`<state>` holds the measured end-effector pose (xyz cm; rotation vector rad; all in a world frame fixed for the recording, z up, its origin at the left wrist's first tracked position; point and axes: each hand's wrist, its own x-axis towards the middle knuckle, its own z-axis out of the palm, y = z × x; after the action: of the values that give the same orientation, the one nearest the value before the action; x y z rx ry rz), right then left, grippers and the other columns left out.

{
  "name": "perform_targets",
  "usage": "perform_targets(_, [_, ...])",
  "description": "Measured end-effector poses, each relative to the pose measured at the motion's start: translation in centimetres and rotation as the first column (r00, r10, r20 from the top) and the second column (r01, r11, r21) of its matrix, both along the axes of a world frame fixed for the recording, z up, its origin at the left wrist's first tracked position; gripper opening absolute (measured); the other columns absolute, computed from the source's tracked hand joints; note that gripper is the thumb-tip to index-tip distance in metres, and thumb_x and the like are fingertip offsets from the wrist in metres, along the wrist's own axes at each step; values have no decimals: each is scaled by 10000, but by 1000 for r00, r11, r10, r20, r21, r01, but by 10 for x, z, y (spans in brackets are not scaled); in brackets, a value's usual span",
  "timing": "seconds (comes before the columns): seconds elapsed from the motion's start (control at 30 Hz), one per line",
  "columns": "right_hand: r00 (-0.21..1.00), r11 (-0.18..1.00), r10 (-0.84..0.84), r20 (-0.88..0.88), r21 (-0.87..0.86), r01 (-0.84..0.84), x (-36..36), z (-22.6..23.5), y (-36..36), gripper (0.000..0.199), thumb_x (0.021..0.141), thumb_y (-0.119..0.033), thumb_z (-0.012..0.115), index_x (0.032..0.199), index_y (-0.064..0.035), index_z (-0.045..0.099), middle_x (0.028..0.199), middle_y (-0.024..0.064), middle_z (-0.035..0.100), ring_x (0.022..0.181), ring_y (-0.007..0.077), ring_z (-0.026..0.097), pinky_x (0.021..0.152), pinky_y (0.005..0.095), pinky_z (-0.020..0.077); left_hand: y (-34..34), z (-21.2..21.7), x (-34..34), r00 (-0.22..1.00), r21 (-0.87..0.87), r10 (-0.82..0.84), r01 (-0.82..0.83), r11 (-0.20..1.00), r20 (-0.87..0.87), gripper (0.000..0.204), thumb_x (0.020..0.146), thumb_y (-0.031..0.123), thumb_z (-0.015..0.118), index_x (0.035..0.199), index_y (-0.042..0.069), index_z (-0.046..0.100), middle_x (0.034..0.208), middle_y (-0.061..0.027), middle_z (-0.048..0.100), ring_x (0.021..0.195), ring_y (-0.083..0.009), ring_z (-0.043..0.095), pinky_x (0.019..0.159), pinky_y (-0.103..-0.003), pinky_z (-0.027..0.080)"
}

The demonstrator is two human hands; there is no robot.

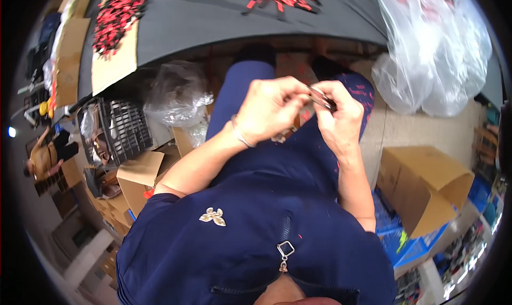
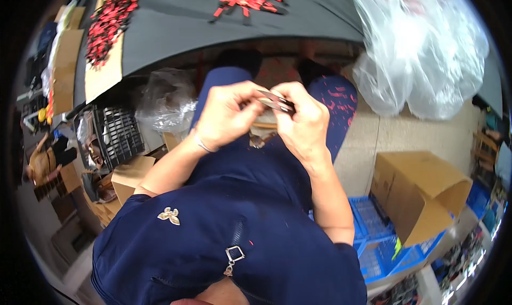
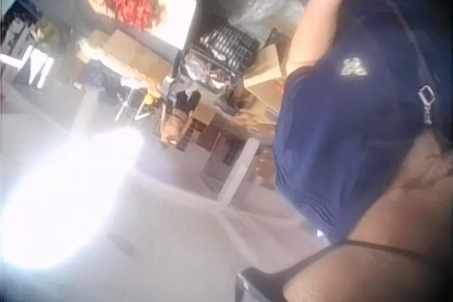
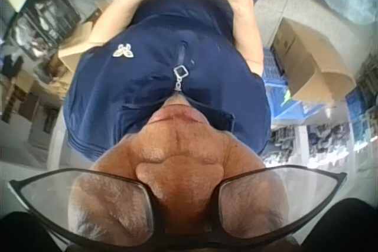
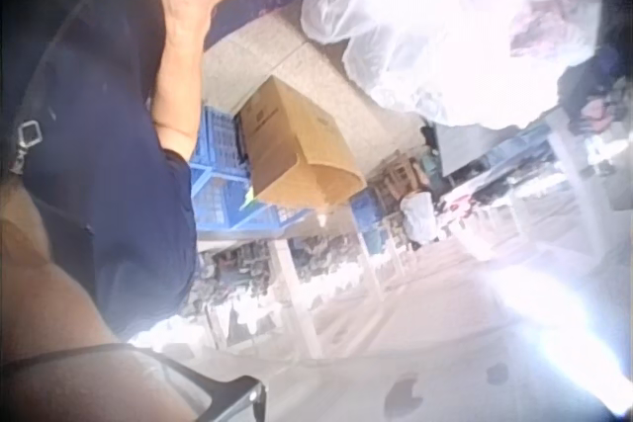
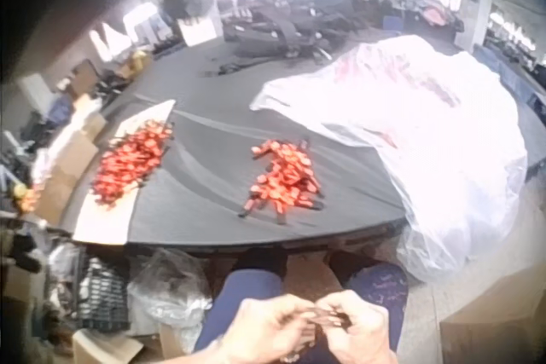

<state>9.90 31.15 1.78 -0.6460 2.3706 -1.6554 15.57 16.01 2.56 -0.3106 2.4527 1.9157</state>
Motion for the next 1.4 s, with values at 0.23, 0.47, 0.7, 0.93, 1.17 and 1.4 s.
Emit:
perform_targets(0.23, [946,942,-208,250,-210,262,-12,-20,9,47,900,-44,574,886,0,581,789,-33,543,660,26,465,643,166,395,-52,3,-1,976,-106,199,-207,973,-84,141,845,49,615,961,-5,674,779,-60,685,678,-79,635,630,-223,513])
perform_targets(0.47, [890,880,-242,386,-299,369,-15,-19,3,77,897,-95,603,847,-37,594,688,-60,490,538,4,385,484,153,308,-232,28,-26,525,580,840,-645,498,-137,446,924,263,537,1231,-55,478,1040,-141,632,902,-166,621,792,-292,501])
perform_targets(0.7, [909,891,-268,319,-276,360,-14,-37,-8,121,900,-138,617,841,-33,603,591,-80,417,483,-1,305,444,178,224,-173,-2,-53,824,133,557,-544,829,-101,270,892,172,611,1093,-8,624,945,-77,674,777,-95,616,688,-213,495])
perform_targets(0.93, [866,893,-244,436,-247,376,-21,-20,-3,232,878,-141,656,698,-38,554,642,-52,493,563,12,368,500,179,293,-113,-9,-87,934,-563,244,-353,747,-263,229,767,166,725,947,31,681,777,-51,656,665,-117,607,645,-256,496])
perform_targets(1.17, [854,912,-254,455,-182,368,-17,-26,-1,161,879,-139,653,788,-17,601,693,-42,541,581,8,412,519,174,337,-130,-15,-71,940,-751,145,-335,569,-309,131,797,141,679,890,49,686,740,-78,621,604,-168,598,614,-307,490])
perform_targets(1.4, [939,960,-143,313,-188,209,-22,-2,-29,432,800,-97,727,1188,-24,550,918,48,642,802,83,582,731,225,478,-125,4,-48,937,395,304,-349,850,175,182,870,122,631,1014,11,617,838,-39,658,665,-51,591,614,-172,489])
